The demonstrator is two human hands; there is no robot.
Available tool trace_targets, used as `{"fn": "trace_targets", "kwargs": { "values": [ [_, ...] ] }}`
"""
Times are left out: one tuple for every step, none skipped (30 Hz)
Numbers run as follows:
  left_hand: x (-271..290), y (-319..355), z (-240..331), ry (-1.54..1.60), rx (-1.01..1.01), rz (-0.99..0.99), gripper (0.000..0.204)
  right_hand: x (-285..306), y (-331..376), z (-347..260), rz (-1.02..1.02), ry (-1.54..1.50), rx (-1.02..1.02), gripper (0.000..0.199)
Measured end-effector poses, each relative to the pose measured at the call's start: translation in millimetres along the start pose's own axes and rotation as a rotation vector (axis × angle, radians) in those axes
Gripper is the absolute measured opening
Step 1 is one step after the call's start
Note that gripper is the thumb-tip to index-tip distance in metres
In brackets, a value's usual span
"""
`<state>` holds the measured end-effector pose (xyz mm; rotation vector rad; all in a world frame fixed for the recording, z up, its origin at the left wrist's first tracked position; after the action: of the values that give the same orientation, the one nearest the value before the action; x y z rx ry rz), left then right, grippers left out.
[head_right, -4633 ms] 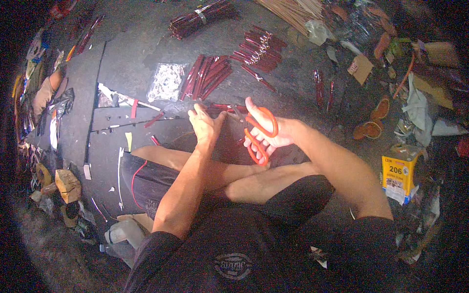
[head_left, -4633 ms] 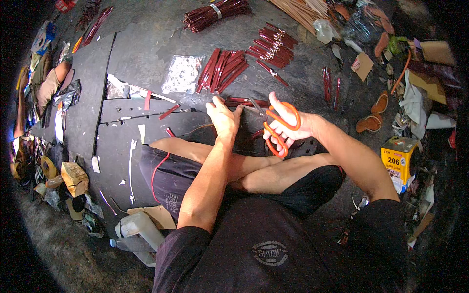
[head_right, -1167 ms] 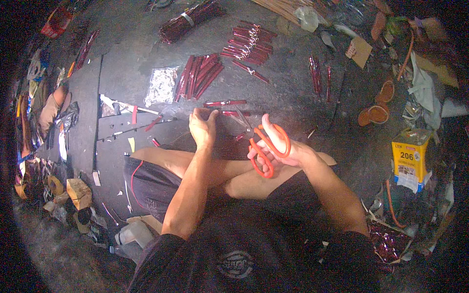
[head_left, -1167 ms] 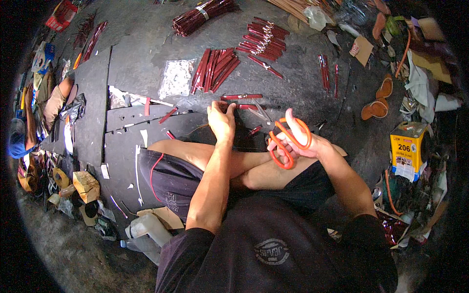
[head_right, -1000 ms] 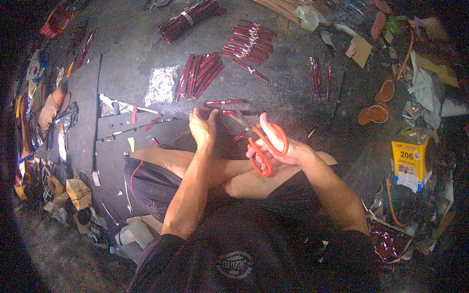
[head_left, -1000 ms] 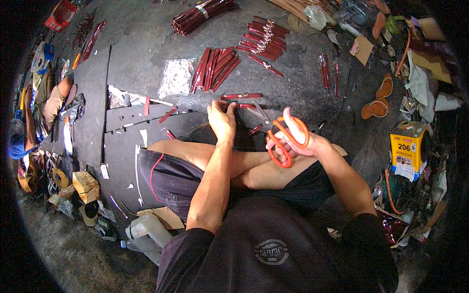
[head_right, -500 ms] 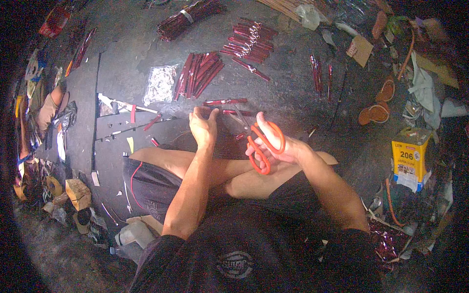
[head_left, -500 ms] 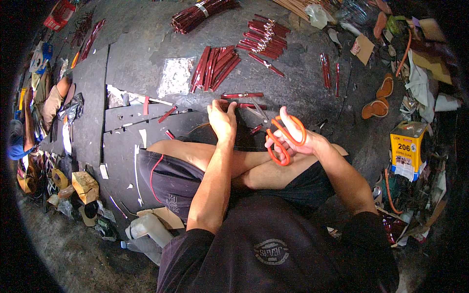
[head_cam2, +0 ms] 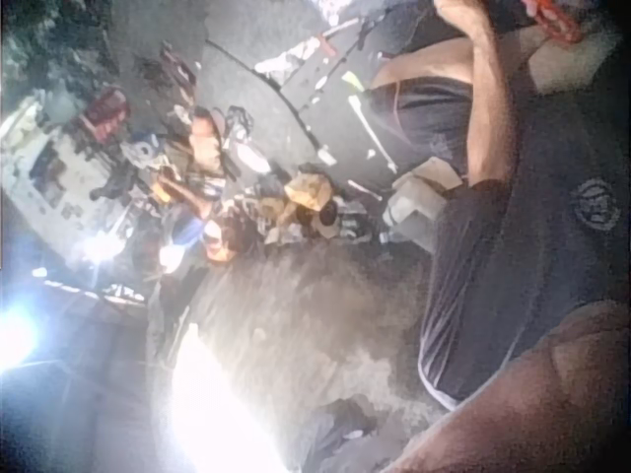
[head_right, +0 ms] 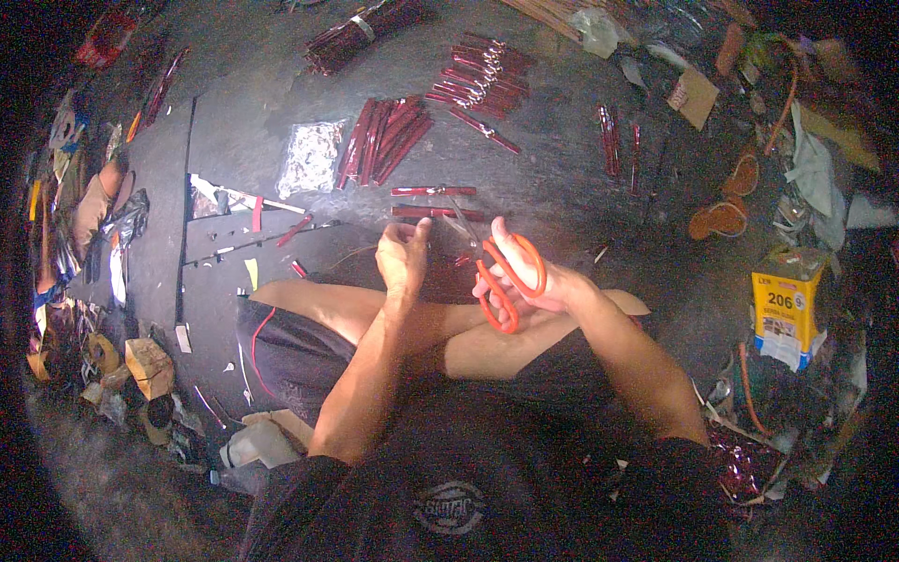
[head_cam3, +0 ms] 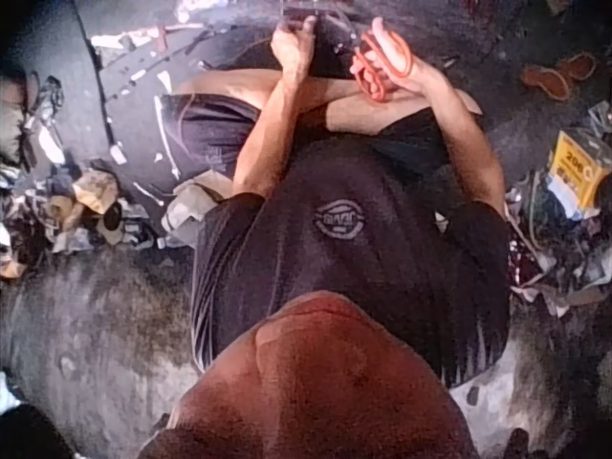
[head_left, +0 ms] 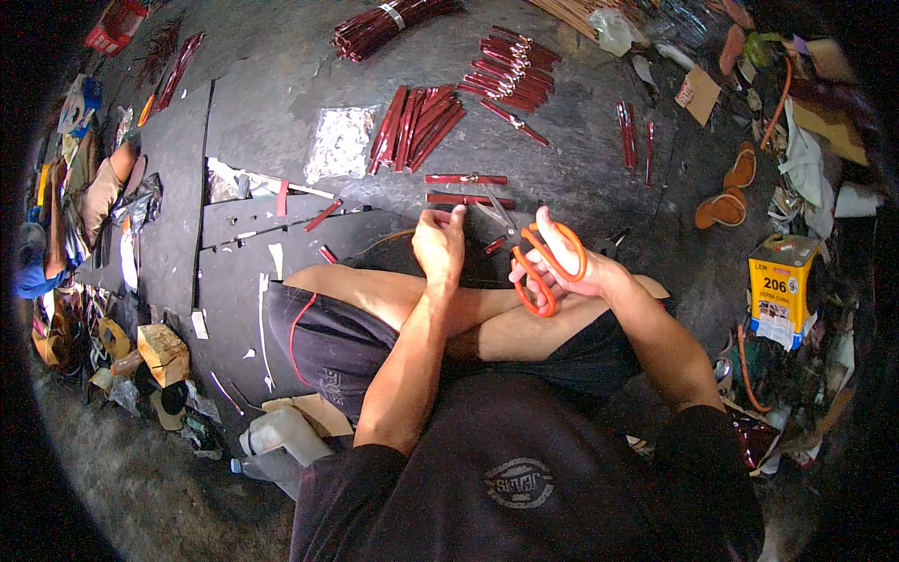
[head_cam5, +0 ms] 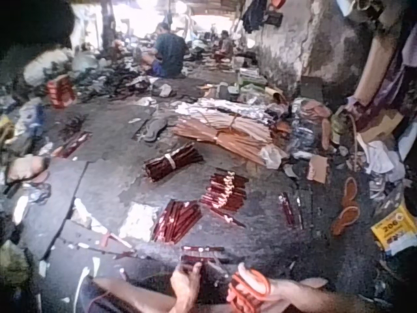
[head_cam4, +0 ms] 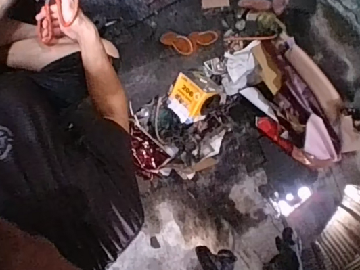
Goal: The person sits on the floor and assembles small red sticks by inserting a metal piece into one end. They use scissors to trim the sticks to a uniform length and place the finished items into a pile on the floor.
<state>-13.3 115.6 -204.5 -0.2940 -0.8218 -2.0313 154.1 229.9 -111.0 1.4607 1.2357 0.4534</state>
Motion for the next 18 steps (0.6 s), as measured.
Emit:
{"fn": "trace_targets", "kwargs": {
  "values": [
    [0.3, 1.8, 5.7, -0.036, 0.009, 0.002, 0.041, 1.7, -3.5, 3.2, -0.012, -0.010, -0.008, 0.110],
    [-0.2, 3.1, 10.3, -0.070, 0.019, 0.000, 0.040, 2.9, -5.3, 5.3, -0.021, -0.021, -0.017, 0.110],
    [-0.1, 3.4, 12.9, -0.090, 0.028, 0.004, 0.041, 2.7, -5.2, 5.1, -0.022, -0.009, -0.006, 0.110],
    [-0.1, 3.4, 15.0, -0.110, 0.037, 0.008, 0.042, 2.2, -5.1, 4.9, -0.024, 0.002, 0.004, 0.109],
    [0.1, 3.4, 15.6, -0.133, 0.047, 0.011, 0.043, 1.6, -5.5, 5.1, -0.027, 0.010, 0.013, 0.109],
    [-0.6, 3.2, 16.7, -0.148, 0.043, 0.009, 0.043, 1.8, -6.0, 5.4, -0.025, 0.012, 0.016, 0.109],
    [-1.4, 3.0, 17.7, -0.163, 0.040, 0.007, 0.044, 2.2, -6.6, 5.9, -0.023, 0.014, 0.018, 0.109],
    [-2.3, 2.8, 18.2, -0.178, 0.036, 0.005, 0.044, 2.8, -7.1, 6.4, -0.021, 0.015, 0.020, 0.108],
    [-2.6, 2.9, 17.9, -0.186, 0.033, 0.008, 0.044, 3.0, -7.6, 6.9, -0.018, 0.006, 0.028, 0.108],
    [-3.0, 3.3, 17.3, -0.193, 0.031, 0.011, 0.044, 2.9, -8.0, 7.6, -0.014, -0.003, 0.035, 0.109],
    [-3.1, 3.3, 16.6, -0.200, 0.030, 0.017, 0.045, 1.2, -7.8, 6.0, -0.013, -0.009, 0.042, 0.109],
    [-3.0, 3.1, 15.2, -0.192, 0.032, 0.018, 0.044, -1.5, -6.0, 2.8, -0.002, 0.005, 0.070, 0.108],
    [-2.6, 2.7, 13.4, -0.184, 0.033, 0.019, 0.044, -5.8, -2.6, -1.6, 0.009, 0.019, 0.099, 0.107],
    [-3.2, 3.1, 12.8, -0.176, 0.033, 0.015, 0.044, -8.3, 0.5, -4.2, 0.023, 0.028, 0.127, 0.106],
    [-4.1, 3.2, 12.6, -0.175, 0.036, 0.016, 0.044, -6.6, -0.6, -1.6, 0.015, 0.019, 0.108, 0.105],
    [-4.9, 3.2, 12.7, -0.174, 0.040, 0.017, 0.044, -3.4, -2.9, 2.1, 0.007, 0.010, 0.089, 0.104],
    [-4.5, 3.0, 12.9, -0.173, 0.043, 0.021, 0.044, -1.5, -4.7, 4.4, -0.004, 0.002, 0.072, 0.103],
    [-4.4, 3.3, 13.4, -0.176, 0.045, 0.018, 0.044, -0.8, -5.3, 5.4, -0.008, -0.006, 0.070, 0.103]
  ]
}}
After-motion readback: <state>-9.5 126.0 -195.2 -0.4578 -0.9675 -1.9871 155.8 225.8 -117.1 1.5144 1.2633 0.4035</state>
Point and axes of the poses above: each hand's wrist, its own y-axis away from the middle knuckle, its own x-axis out of the back of the hand, z = x × y, the point moved 4 cm from there along -y, towards the middle knuckle, and after that the axes turned 4 degrees about -z, right-handed, at the moved point
